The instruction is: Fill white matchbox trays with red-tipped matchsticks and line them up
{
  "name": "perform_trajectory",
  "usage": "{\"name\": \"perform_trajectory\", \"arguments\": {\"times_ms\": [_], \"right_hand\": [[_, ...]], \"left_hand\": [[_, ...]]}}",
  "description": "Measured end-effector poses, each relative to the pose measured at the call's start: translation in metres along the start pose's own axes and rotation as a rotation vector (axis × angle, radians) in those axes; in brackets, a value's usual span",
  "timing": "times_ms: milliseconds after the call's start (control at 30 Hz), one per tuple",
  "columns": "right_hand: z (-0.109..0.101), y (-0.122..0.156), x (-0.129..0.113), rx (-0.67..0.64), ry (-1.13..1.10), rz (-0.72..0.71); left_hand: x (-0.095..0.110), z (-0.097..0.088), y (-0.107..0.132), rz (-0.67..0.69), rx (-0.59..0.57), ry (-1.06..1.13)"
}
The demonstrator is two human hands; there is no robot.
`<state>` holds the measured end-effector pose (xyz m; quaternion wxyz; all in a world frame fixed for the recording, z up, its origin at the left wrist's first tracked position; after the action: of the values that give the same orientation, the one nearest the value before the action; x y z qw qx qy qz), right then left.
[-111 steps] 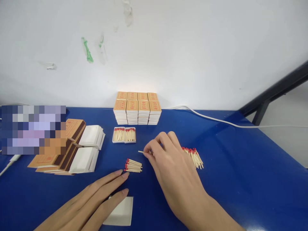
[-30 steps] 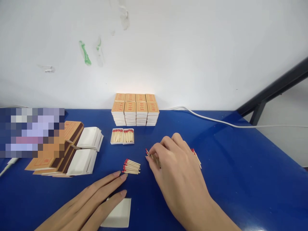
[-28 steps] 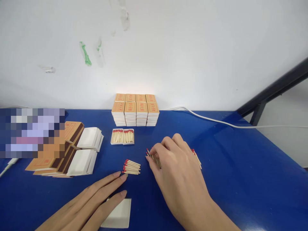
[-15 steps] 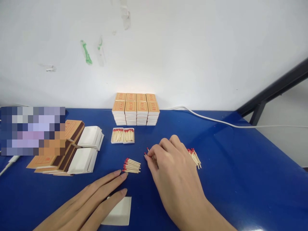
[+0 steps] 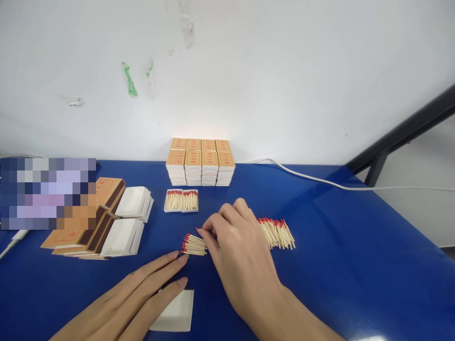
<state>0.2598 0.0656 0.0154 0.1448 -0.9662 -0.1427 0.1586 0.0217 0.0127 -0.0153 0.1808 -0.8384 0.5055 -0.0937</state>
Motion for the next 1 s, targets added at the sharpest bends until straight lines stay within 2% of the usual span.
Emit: {"name": "perform_trajectory", "arguments": {"times_ms": [133, 367, 467, 633, 833, 1000], "right_hand": [[0.003, -0.002, -0.005, -0.015, -0.052, -0.024], [-0.002, 0.001, -0.007, -0.114, -0.135, -0.008], [-0.007, -0.001, -0.004, -0.053, -0.093, -0.003], [-0.014, -0.001, 0.011, 0.093, 0.123, 0.012], [-0.011, 0.004, 0.018, 0.107, 0.294, 0.016], [-0.008, 0.004, 0.014, 0.090, 0.240, -0.016]], "left_hand": [[0.000, 0.002, 0.001, -0.005, -0.003, -0.007], [0.001, 0.001, 0.002, -0.010, -0.043, -0.035], [0.000, 0.000, -0.001, -0.004, -0.027, -0.037], [-0.001, -0.002, -0.003, -0.006, -0.024, -0.037], [0.000, -0.001, -0.001, -0.005, -0.021, -0.026], [0.000, -0.001, -0.001, -0.011, -0.006, -0.016]]}}
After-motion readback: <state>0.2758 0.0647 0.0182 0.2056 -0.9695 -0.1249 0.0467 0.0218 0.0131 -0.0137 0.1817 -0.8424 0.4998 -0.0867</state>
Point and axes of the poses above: each hand's wrist, its own y-axis away from the middle knuckle, its own z-axis out of the palm, x = y × z, the point moved 2 cm from there along -y, towards the middle knuckle, and after that the axes turned 6 degrees about y, right-handed, at the moved point
